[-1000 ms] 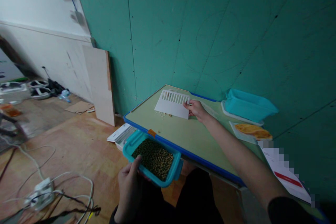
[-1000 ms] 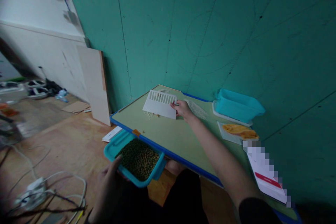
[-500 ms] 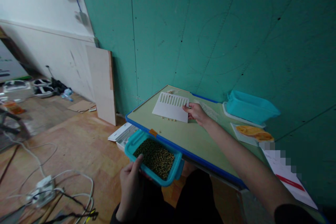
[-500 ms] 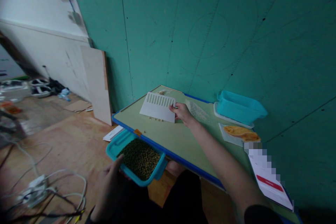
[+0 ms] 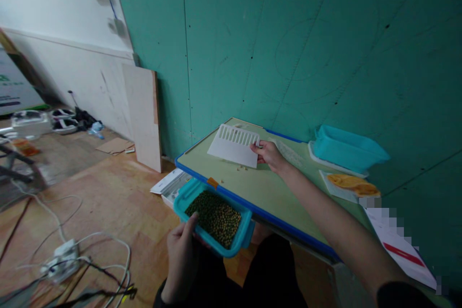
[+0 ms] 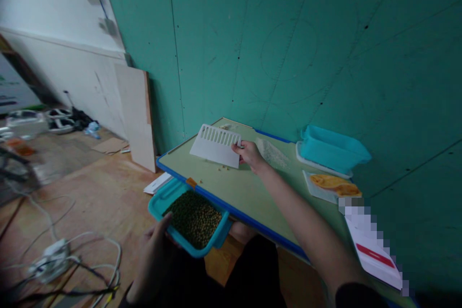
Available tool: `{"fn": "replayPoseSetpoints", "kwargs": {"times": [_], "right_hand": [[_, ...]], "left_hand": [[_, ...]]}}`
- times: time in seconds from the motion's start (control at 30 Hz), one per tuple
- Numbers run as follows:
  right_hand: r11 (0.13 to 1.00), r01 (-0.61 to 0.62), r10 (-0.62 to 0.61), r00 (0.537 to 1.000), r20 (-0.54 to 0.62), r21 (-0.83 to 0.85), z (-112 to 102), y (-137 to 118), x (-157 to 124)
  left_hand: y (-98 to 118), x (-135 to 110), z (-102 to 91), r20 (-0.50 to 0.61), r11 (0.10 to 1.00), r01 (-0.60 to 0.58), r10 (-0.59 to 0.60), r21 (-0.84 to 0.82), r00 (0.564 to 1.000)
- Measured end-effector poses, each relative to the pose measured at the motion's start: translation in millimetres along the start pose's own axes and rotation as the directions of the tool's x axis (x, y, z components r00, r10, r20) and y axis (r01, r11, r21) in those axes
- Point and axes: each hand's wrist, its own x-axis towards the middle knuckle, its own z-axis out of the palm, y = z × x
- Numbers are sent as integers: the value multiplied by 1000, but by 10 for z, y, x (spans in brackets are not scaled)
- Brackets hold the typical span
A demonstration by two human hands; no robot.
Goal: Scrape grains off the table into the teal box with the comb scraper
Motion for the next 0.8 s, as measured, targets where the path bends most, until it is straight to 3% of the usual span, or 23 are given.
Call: {"fn": "replayPoseSetpoints", "kwargs": {"times": [0.2, 0.6, 0.67, 0.8], "right_hand": [[1000, -10, 9, 1000, -25, -26, 26, -28, 61], [998, -46, 50, 995, 90, -53, 85, -106, -47], [999, -24, 25, 999, 47, -34, 40, -137, -95], [989, 110, -124, 982, -144, -99, -171, -113, -362]], "left_hand": [[-73, 23, 4, -42, 999, 13, -14, -38, 999], [-145, 64, -26, -29, 997, 5, -7, -71, 1000], [-154, 77, -30, -36, 998, 7, -9, -63, 999], [-176, 67, -38, -58, 998, 20, -23, -59, 998]]}}
